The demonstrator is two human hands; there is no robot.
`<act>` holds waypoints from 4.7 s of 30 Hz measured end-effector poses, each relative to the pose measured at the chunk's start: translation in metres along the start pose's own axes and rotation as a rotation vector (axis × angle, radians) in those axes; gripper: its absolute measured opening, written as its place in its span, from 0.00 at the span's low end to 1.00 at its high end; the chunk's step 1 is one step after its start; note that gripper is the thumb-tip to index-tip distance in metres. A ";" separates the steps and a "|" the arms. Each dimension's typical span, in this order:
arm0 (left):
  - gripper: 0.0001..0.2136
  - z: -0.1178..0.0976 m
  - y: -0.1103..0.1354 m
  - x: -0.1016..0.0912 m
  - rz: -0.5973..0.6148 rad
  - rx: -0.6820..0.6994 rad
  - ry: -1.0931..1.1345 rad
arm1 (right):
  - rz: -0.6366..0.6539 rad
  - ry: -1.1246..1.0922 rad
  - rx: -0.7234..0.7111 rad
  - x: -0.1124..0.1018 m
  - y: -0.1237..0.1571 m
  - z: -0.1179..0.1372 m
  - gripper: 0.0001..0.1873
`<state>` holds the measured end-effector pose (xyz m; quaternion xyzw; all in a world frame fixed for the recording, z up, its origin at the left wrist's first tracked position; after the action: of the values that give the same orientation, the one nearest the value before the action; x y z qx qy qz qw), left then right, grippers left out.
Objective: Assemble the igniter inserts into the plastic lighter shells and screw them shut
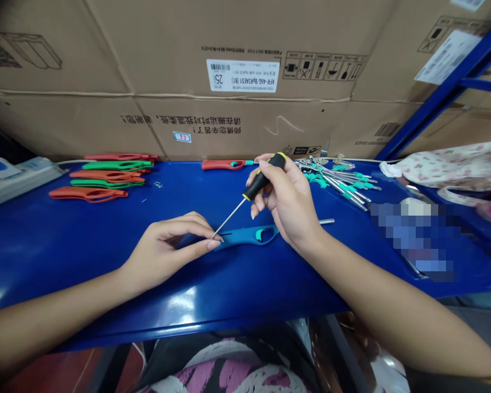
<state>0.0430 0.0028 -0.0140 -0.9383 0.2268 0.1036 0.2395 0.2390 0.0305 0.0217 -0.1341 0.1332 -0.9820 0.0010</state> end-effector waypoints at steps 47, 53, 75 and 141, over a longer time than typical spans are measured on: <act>0.04 0.010 0.002 0.012 0.258 0.107 -0.179 | 0.455 0.430 -0.399 0.018 0.037 0.010 0.34; 0.04 0.011 0.003 0.012 0.270 0.133 -0.206 | 0.462 0.435 -0.404 0.017 0.040 0.009 0.38; 0.16 0.024 0.000 0.005 0.273 0.100 -0.415 | 0.312 0.509 -0.626 0.016 0.037 0.003 0.33; 0.14 0.024 0.000 0.007 0.287 0.129 -0.385 | 0.391 0.681 -0.654 0.020 0.035 -0.004 0.36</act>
<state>0.0471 0.0115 -0.0368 -0.8423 0.3140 0.2984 0.3207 0.2178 -0.0030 0.0143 0.2275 0.4487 -0.8585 0.0991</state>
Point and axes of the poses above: each hand's wrist, its own y-axis away from the middle knuckle, its own x-axis out of the palm, z = x × y, the point moved 4 cm from there along -y, towards the middle knuckle, and after that the axes turned 2 degrees about y, right-handed, at the moved point
